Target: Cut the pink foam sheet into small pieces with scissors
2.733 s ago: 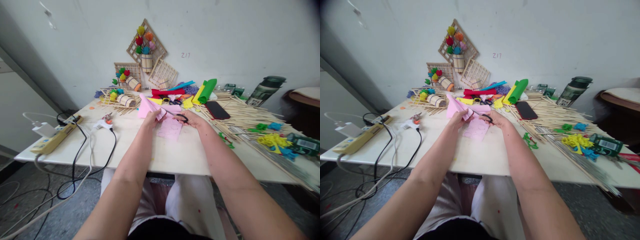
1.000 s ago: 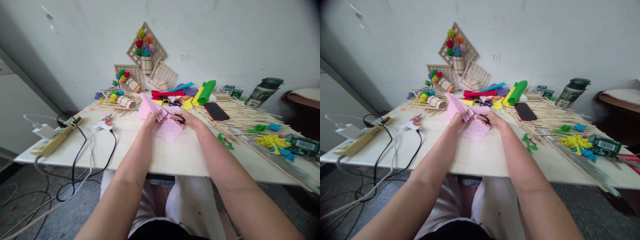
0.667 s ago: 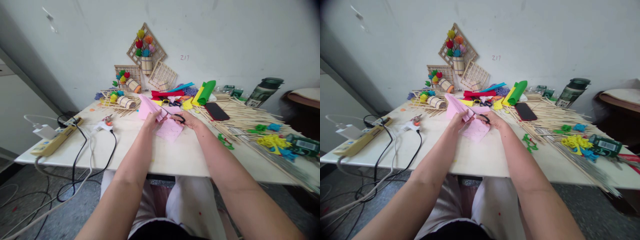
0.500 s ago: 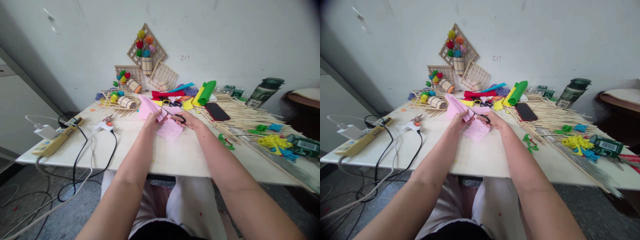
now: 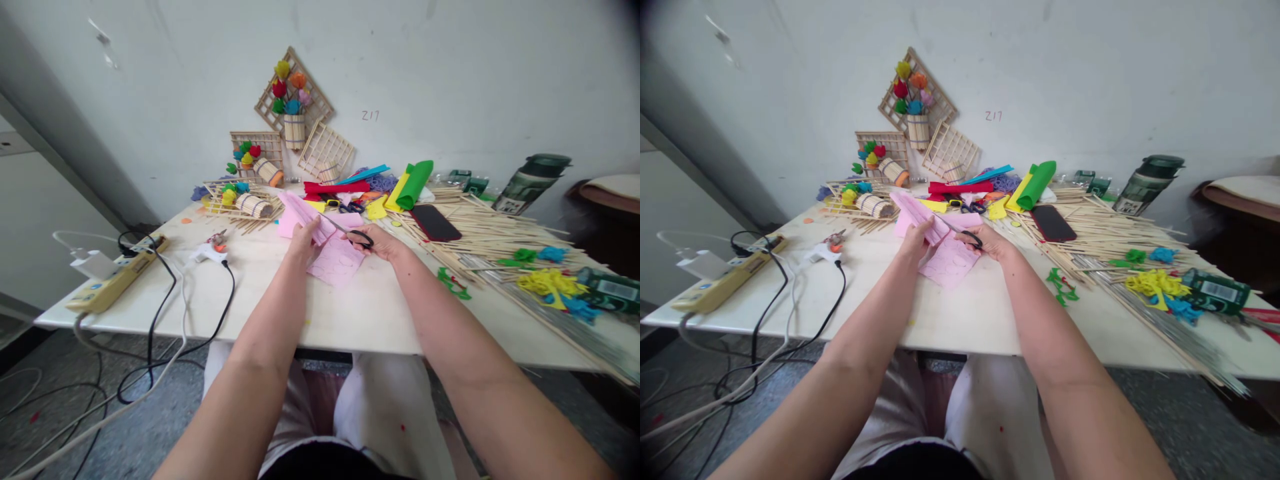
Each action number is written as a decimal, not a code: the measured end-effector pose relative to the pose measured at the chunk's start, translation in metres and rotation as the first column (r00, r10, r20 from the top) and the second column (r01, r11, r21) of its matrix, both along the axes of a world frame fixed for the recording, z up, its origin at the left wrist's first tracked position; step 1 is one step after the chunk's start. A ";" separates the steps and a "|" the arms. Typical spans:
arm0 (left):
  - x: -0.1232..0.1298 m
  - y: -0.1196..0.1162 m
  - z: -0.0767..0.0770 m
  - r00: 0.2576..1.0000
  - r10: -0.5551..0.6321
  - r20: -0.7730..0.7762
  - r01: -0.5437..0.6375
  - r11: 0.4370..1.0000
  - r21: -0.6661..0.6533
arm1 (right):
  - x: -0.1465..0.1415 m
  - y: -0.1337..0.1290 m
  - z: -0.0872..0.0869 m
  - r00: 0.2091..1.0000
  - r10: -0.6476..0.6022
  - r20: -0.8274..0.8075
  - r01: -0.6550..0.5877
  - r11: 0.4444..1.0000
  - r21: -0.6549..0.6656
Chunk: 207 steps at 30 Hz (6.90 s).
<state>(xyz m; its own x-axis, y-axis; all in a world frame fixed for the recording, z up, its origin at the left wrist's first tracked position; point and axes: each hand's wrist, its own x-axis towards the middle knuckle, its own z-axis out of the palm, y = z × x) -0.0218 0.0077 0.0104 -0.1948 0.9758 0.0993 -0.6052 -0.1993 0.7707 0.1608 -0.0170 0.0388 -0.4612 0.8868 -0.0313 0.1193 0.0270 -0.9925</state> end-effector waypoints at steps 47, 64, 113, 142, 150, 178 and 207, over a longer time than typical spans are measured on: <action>0.006 -0.003 0.001 0.997 -0.066 0.030 0.067 0.997 -0.025 | -0.011 -0.001 -0.002 0.994 -0.078 -0.076 0.078 0.997 0.001; 0.003 0.000 0.006 0.993 0.109 0.036 -0.107 0.993 -0.047 | -0.011 0.003 -0.008 0.996 -0.056 -0.076 0.053 0.998 -0.041; 0.000 0.003 0.006 0.976 0.059 0.209 -0.056 0.998 -0.017 | -0.004 0.008 -0.009 0.999 0.004 0.043 -0.010 0.990 0.138; 0.005 -0.004 0.007 0.979 -0.068 0.190 0.067 0.998 0.009 | -0.002 0.000 0.000 0.999 0.011 -0.050 -0.009 0.999 0.038; 0.005 -0.005 0.008 0.978 -0.056 0.203 0.055 0.998 0.006 | -0.004 -0.002 0.002 0.998 0.006 -0.069 -0.004 1.000 0.025; 0.001 -0.006 0.013 0.974 -0.092 0.207 0.108 0.992 -0.065 | 0.001 0.001 0.001 0.996 0.038 -0.080 -0.036 0.999 0.032; 0.005 -0.005 0.011 0.974 -0.041 0.223 0.044 0.999 -0.006 | 0.003 -0.001 -0.002 0.994 0.054 -0.090 -0.055 0.998 -0.014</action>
<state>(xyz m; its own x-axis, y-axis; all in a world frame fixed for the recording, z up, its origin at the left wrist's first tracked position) -0.0165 0.0030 0.0217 -0.1692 0.9845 0.0473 -0.7694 -0.1619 0.6179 0.1641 -0.0178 0.0370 -0.5102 0.8600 -0.0017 0.0284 0.0148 -0.9995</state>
